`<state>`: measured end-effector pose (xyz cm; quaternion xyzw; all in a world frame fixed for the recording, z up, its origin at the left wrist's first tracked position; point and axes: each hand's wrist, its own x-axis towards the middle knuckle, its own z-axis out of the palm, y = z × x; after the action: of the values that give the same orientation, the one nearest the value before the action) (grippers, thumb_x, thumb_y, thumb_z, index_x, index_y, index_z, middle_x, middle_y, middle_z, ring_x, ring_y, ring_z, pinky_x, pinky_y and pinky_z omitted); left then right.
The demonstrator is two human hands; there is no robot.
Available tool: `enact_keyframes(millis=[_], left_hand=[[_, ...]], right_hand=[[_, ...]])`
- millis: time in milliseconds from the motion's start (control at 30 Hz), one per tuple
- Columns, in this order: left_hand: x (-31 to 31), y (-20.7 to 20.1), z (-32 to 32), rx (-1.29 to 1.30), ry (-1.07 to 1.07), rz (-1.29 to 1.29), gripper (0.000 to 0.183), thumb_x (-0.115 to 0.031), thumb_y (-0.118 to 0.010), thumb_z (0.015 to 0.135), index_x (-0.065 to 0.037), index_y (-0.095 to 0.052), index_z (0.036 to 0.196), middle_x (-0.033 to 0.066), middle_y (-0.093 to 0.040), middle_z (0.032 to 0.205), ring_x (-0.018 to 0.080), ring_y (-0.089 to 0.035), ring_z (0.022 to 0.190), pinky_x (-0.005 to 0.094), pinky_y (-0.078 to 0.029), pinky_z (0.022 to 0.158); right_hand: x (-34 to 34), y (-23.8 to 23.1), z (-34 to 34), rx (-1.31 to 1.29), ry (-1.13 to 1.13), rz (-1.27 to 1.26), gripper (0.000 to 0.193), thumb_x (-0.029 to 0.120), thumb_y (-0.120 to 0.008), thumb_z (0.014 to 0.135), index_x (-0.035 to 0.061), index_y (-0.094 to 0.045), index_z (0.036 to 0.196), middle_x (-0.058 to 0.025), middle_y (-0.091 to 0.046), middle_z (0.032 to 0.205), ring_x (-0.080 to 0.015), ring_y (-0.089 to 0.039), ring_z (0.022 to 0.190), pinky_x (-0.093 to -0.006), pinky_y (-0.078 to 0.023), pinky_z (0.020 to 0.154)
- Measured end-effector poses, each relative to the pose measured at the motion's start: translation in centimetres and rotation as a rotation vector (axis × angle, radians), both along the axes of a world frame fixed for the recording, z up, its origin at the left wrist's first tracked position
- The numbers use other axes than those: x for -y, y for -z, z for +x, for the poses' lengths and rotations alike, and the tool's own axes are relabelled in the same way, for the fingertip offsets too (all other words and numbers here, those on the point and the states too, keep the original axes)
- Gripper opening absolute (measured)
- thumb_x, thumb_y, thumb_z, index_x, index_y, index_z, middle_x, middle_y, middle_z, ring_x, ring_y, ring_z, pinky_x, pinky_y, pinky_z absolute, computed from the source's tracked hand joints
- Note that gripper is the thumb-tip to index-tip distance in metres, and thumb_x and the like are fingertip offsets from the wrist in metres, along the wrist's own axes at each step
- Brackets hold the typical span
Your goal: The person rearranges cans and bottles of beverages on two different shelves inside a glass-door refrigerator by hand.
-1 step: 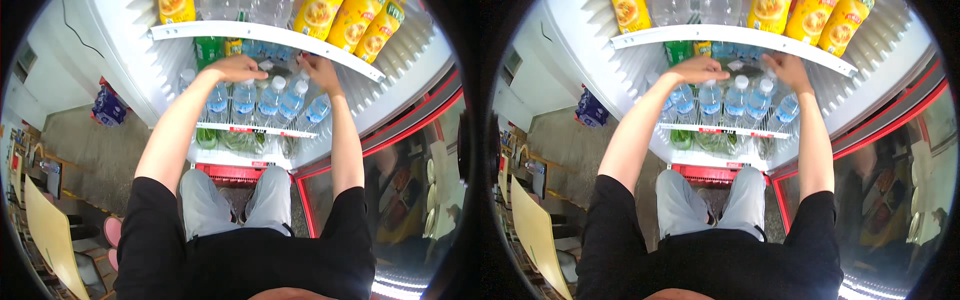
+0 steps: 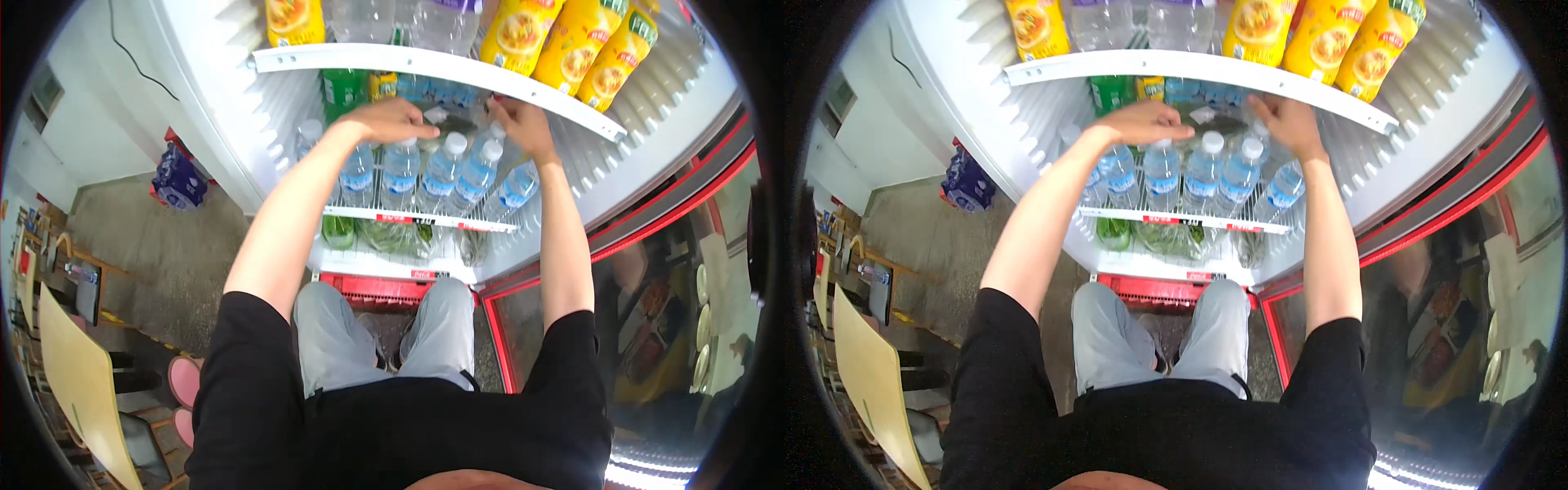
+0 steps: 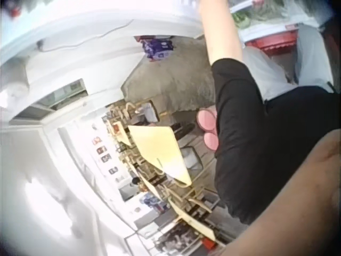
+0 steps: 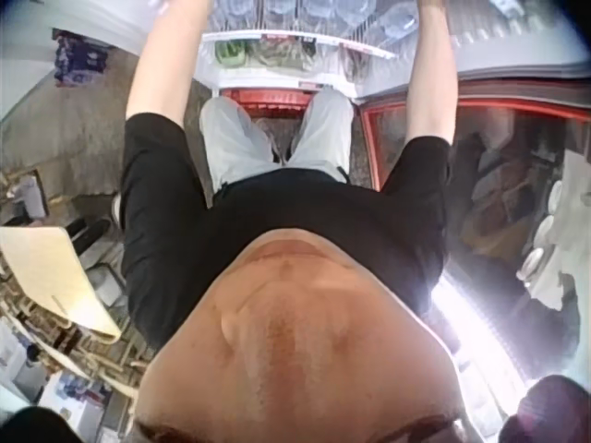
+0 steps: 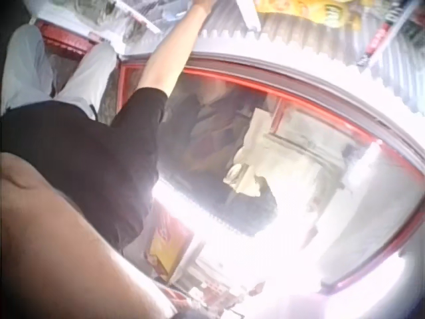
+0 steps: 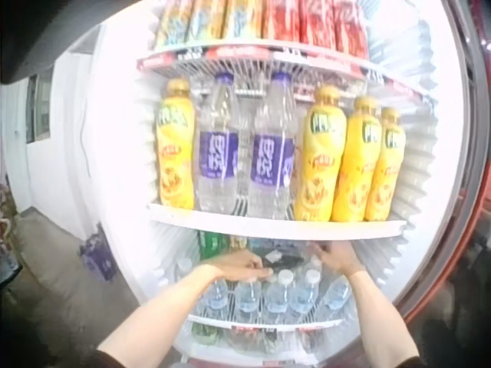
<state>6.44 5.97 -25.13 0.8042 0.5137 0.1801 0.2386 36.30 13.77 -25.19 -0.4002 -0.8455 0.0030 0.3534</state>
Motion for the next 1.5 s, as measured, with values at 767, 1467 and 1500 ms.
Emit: enact_keyframes(millis=[767, 1467, 1500], left_hand=[[0.7, -0.7, 0.3, 0.005, -0.011, -0.041, 0.05, -0.052, -0.067, 0.09, -0.003, -0.069, 0.085, 0.0061, -0.064, 0.071, 0.0171, -0.059, 0.068, 0.0328, -0.046, 0.065], [1.0, 0.2, -1.0, 0.026, -0.007, -0.009, 0.052, -0.055, -0.067, 0.088, -0.003, -0.071, 0.088, 0.0063, -0.068, 0.077, 0.018, -0.062, 0.074, 0.0323, -0.047, 0.068], [1.0, 0.4, -1.3, 0.029, -0.018, -0.01, 0.051, -0.055, -0.067, 0.088, -0.003, -0.071, 0.088, 0.006, -0.068, 0.077, 0.0178, -0.062, 0.074, 0.032, -0.047, 0.068]], right_hand=[[30.8, -8.1, 0.6, -1.195, -1.451, 0.122, 0.01, 0.0, -0.059, 0.087, 0.0066, -0.055, 0.093, -0.0039, -0.055, 0.055, -0.0106, -0.046, 0.041, -0.0222, -0.03, 0.041], [36.0, -11.1, -0.8, -0.79, -2.092, -0.3, 0.047, 0.016, -0.042, 0.1, 0.0301, -0.043, 0.146, 0.0033, -0.04, 0.062, -0.0089, -0.043, 0.048, -0.0258, -0.028, 0.047], [35.8, -10.9, -0.7, -0.803, -2.088, -0.309, 0.039, 0.018, -0.044, 0.1, 0.0279, -0.043, 0.138, 0.0031, -0.04, 0.063, -0.0093, -0.043, 0.049, -0.026, -0.028, 0.047]])
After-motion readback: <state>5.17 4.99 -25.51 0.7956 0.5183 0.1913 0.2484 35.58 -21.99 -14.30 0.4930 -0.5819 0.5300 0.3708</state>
